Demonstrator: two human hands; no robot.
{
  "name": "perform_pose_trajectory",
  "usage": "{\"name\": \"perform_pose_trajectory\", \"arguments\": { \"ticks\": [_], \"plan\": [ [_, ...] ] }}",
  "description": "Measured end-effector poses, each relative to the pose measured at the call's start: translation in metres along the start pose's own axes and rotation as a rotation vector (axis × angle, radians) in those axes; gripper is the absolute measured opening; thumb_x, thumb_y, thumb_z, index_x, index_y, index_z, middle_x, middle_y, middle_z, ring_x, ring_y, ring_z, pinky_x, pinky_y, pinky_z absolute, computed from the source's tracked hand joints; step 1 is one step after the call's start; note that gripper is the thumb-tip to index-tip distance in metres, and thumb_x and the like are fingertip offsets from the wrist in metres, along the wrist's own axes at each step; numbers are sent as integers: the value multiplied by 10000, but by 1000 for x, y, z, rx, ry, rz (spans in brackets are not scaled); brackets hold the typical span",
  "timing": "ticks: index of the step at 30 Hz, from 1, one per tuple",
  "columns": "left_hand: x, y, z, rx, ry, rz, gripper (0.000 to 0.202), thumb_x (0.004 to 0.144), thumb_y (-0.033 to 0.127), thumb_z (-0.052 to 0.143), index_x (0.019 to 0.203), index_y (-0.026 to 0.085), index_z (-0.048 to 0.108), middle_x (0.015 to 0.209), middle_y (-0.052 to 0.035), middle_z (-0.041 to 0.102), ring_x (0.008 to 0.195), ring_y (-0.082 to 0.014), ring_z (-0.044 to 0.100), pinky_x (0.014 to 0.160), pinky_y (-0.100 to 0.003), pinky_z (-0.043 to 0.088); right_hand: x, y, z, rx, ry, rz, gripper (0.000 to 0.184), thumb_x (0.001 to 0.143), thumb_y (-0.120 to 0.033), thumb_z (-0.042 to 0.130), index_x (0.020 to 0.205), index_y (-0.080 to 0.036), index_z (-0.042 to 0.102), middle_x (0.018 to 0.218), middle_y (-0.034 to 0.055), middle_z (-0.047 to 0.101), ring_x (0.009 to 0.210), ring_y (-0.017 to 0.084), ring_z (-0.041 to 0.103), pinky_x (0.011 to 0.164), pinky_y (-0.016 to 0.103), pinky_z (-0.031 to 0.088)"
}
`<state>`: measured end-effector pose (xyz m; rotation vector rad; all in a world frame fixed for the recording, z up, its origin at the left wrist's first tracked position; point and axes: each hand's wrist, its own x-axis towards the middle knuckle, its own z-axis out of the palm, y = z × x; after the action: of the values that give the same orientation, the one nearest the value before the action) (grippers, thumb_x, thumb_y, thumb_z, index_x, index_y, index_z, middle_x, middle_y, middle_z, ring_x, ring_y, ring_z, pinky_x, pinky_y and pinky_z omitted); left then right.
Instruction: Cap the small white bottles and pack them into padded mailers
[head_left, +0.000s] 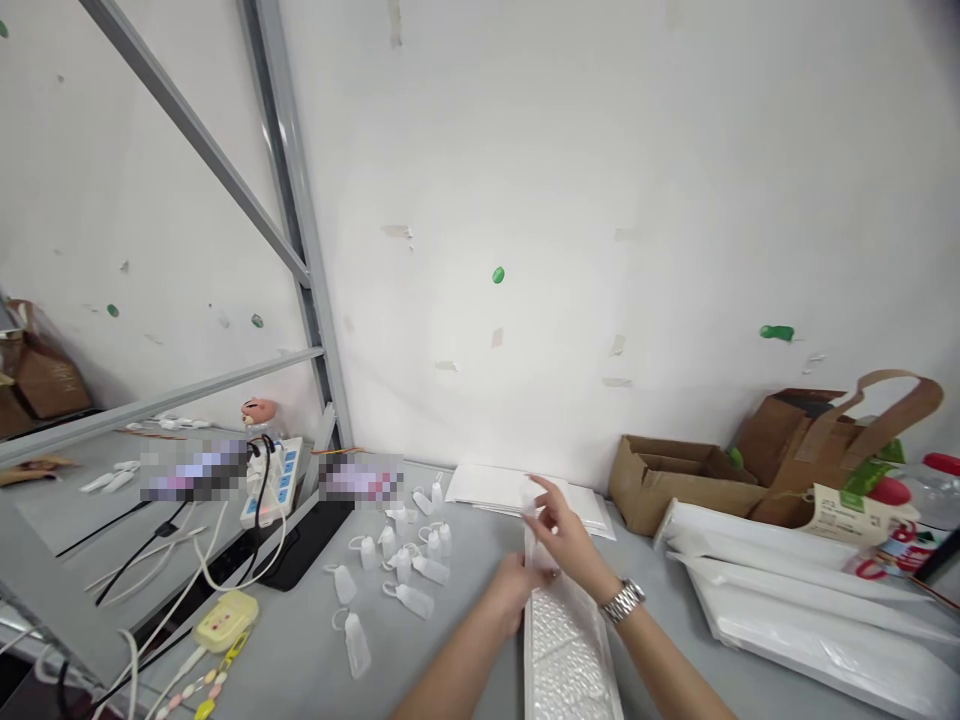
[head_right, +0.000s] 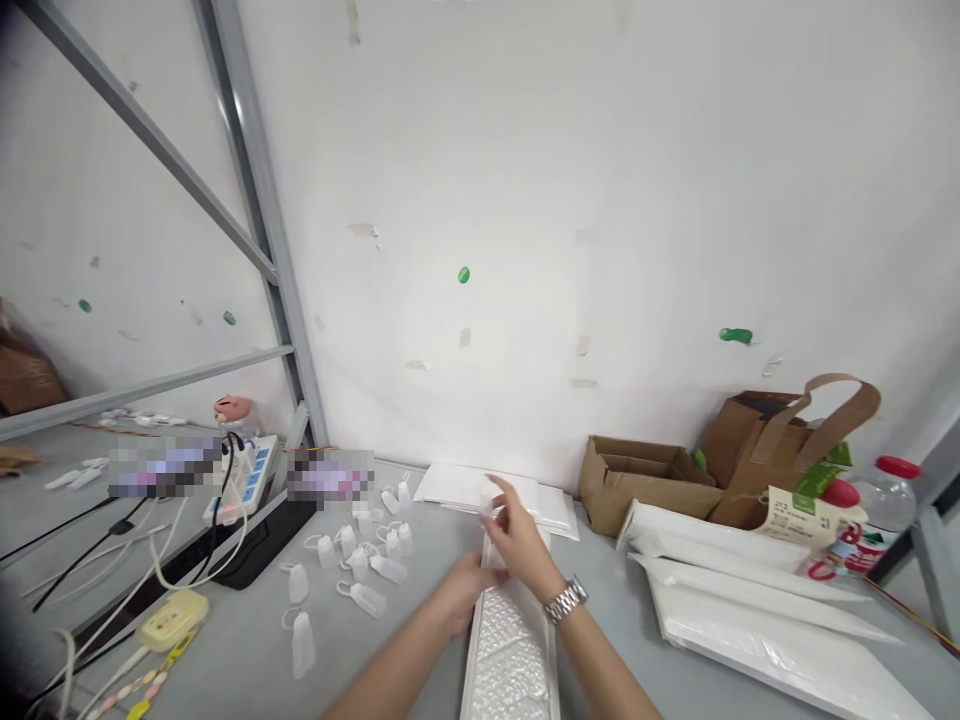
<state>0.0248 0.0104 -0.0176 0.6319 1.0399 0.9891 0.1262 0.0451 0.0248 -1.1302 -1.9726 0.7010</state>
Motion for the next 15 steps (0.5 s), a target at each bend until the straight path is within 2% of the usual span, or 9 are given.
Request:
{"name": "perform_pose_trajectory", "arguments": {
  "ticks": [2, 4, 6, 7, 10, 15],
  "plan": [
    [2, -1, -1, 44, -47, 17, 239, 742, 296, 659, 892, 112, 631, 882, -42, 670, 804, -178, 626, 767, -354, 488, -11, 21, -12, 158, 141, 79, 453, 833, -372, 426, 1251, -238, 316, 879, 23, 522, 600, 139, 564, 604, 284, 492],
    [3, 0, -3, 69, -69, 33, 321, 538, 280, 805, 751, 86, 663, 713, -42, 687, 686, -187, 631, 720, -331, 474, -22, 42, -18, 244, 215, 148, 443, 811, -425, 455, 1197, -240, 340, 838, 14, 529, 590, 159, 581, 595, 305, 502],
    [5, 0, -4, 79, -67, 47, 429, 337, 279, 868, 665, 79, 675, 623, -44, 683, 605, -194, 617, 662, -312, 458, -31, 57, -21, 257, 287, 178, 414, 785, -448, 496, 1116, -231, 373, 767, -3, 552, 616, 185, 595, 620, 323, 499],
    [6, 0, -5, 85, -63, 57, 467, 284, 294, 873, 652, 82, 679, 616, -46, 685, 588, -190, 610, 643, -307, 452, -34, 62, -21, 237, 326, 179, 398, 771, -454, 517, 1071, -227, 389, 732, -9, 563, 641, 196, 596, 643, 330, 493],
    [6, 1, -5, 110, -51, 91, 498, 242, 314, 869, 653, 94, 693, 642, -53, 699, 583, -178, 600, 626, -294, 442, -39, 67, -22, 150, 373, 169, 335, 744, -459, 553, 956, -228, 436, 679, -15, 586, 671, 201, 576, 673, 328, 469],
    [6, 2, -5, 160, -67, 130, 477, 272, 314, 860, 672, 104, 707, 663, -58, 702, 590, -176, 593, 613, -289, 437, -42, 62, -31, 90, 266, 132, 249, 777, -475, 502, 804, -229, 526, 732, 11, 595, 696, 187, 561, 654, 290, 454]
  ]
}}
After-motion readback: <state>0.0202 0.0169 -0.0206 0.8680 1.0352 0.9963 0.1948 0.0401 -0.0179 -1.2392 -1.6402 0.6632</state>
